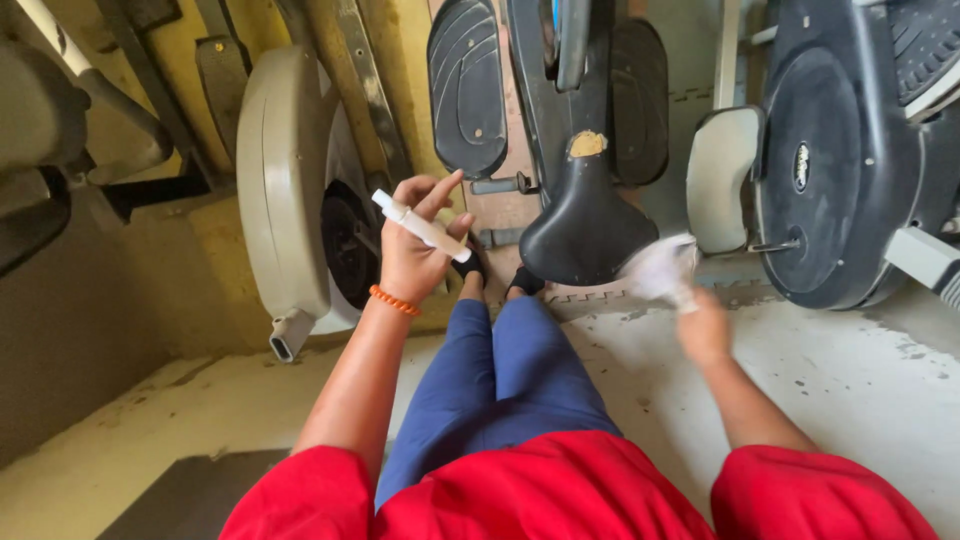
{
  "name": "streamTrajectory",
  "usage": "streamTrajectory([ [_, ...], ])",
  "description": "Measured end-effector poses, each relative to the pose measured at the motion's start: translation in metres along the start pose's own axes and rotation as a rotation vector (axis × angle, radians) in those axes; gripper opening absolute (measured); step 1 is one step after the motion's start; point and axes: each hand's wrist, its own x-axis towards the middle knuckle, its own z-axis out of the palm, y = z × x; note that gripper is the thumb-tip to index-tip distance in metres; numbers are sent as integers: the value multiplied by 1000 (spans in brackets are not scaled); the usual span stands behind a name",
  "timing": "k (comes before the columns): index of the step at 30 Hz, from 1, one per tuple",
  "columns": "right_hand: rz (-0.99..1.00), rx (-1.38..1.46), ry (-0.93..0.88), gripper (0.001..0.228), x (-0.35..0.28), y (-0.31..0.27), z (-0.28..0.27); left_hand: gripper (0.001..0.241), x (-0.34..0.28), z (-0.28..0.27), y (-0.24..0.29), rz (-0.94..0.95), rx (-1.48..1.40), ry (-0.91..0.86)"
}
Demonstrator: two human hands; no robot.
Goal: Cleaning and wiping down various parts of an elliptical machine and exercise equipment using a spray bottle and cloth.
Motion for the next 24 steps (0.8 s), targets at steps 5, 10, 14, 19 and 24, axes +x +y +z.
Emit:
streamTrajectory([
  [5,331,206,519,31,91,-70,-48,49,6,6,3,25,14,4],
  [10,-187,-126,-140,81,147,-192,-6,48,-1,5,4,18,27,63],
  [14,-402,-528,-286,85,68,-153,25,48,-10,-18,6,11,30,112],
  [19,-100,687,-413,57,-12,24,-15,48,-36,-48,3,-3,121,126],
  [24,212,36,59,50,39,-69,-91,45,-40,-44,20,-62,198,40],
])
